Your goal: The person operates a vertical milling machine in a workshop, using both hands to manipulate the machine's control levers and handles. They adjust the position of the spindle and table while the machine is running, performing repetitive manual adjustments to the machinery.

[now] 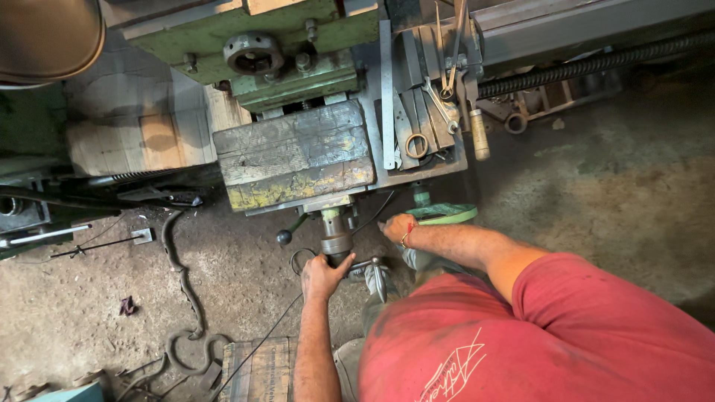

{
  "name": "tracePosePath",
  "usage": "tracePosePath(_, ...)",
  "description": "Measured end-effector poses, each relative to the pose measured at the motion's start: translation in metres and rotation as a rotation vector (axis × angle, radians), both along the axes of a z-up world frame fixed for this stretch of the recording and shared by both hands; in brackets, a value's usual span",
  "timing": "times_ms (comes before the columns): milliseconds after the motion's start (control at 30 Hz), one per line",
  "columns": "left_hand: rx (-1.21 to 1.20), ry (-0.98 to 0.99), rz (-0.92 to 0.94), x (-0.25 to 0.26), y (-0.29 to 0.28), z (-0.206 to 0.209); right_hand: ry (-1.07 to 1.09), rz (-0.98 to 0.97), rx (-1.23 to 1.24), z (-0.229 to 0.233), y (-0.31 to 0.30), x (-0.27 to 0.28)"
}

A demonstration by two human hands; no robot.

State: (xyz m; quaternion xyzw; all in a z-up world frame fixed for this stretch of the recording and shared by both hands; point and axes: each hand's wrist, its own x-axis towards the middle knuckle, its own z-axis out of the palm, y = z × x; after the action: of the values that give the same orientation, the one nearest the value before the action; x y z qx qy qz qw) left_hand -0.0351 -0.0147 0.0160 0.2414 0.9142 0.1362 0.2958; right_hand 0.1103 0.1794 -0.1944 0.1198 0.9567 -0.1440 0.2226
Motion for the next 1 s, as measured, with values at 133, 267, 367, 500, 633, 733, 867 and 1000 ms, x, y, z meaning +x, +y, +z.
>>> tracePosePath(133,0.032,-0.02,0.017,-0.001,-0.002,-0.004,-0.01,0.002,0.009,-0.001,-0.001,0.001)
tracePosePath(267,0.004,-0.005,0.011,-0.002,-0.004,-0.008,-0.022,-0.006,-0.012,-0.001,0.0,0.002)
tracePosePath(367,0.014,0.004,0.011,-0.001,-0.005,-0.01,-0.069,0.001,-0.003,0.0,-0.002,0.003)
tracePosePath(500,-0.001,0.001,0.02,-0.003,-0.006,-0.013,-0.038,-0.011,-0.021,0.001,0.0,0.003)
tracePosePath(633,0.023,-0.004,0.014,-0.004,-0.008,-0.017,-0.027,0.002,-0.019,0.002,0.0,0.003)
tracePosePath(733,0.035,-0.005,0.008,-0.004,-0.01,-0.018,-0.043,-0.01,-0.029,0.003,0.0,0.002)
tracePosePath(867,0.011,-0.011,0.004,-0.005,-0.009,-0.019,-0.02,0.005,-0.025,0.003,0.001,0.004)
tracePosePath(1000,0.034,-0.032,0.014,-0.005,-0.01,-0.019,-0.054,-0.018,-0.038,0.004,0.0,0.002)
